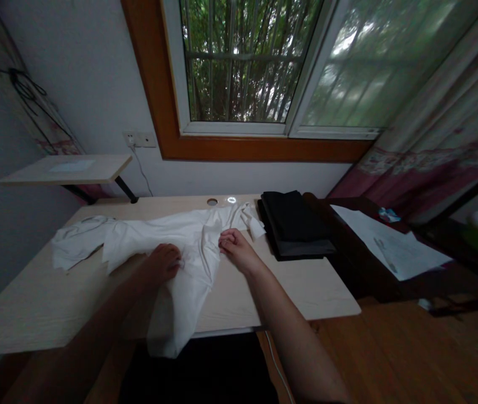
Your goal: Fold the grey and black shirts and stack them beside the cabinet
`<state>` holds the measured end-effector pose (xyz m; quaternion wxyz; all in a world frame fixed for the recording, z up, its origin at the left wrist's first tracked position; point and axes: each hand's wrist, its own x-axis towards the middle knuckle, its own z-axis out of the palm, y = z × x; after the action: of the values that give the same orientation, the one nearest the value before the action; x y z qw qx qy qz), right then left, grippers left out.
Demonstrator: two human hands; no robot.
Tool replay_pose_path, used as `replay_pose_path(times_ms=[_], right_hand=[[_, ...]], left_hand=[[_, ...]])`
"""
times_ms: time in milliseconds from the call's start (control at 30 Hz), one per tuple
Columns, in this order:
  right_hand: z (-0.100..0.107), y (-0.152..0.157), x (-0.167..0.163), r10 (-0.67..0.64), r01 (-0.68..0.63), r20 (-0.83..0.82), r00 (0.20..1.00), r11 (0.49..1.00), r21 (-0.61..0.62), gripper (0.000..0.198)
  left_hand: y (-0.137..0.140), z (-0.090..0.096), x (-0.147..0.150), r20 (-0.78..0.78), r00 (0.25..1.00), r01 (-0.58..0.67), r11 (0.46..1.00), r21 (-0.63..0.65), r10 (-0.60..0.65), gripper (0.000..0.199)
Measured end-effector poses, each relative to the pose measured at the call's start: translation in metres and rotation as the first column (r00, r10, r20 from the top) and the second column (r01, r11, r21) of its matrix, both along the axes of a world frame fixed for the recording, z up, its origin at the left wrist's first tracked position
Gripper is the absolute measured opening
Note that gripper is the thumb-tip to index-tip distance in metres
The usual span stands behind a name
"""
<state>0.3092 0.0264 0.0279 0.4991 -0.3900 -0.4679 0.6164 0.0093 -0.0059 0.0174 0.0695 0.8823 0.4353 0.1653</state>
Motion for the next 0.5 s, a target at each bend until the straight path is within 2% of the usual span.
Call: replay_pose_path(times_ms=[67,133,300,400,500], right_hand=[[-0.013,0.005,0.0,-0.089,0.092,0.063,0.994,0.995,-0.036,0.035],[-0.022,0.009,0.001,-0.101,0.117,0.185,0.978,0.99,-0.076,0.03],[-0.028,0.009,0.0,0.081,-0.021,0.487,0.869,0.992,-0.126,0.017],[-0.023,0.006,-0.012,0.152,-0.143,0.511,0.846,0.988,-0.058,0.012],[-0.016,0.004,-0.029,0.17,-0.249,0.466,0.869,0.962,0.114,0.013]], left_hand=[[0.002,-0.002,-0.002,0.014,1.0,-0.006,1.0,-0.003,0.006,0.019],[0.004,-0.005,-0.004,0.045,0.999,-0.029,0.999,-0.017,0.029,0.02],[0.009,-0.02,-0.012,0.156,0.983,-0.092,0.995,-0.04,0.097,0.028],[0.01,-0.026,-0.012,0.201,0.974,-0.095,0.994,-0.045,0.103,0.029],[0.009,-0.026,-0.008,0.229,0.97,-0.073,0.996,-0.056,0.084,0.029]])
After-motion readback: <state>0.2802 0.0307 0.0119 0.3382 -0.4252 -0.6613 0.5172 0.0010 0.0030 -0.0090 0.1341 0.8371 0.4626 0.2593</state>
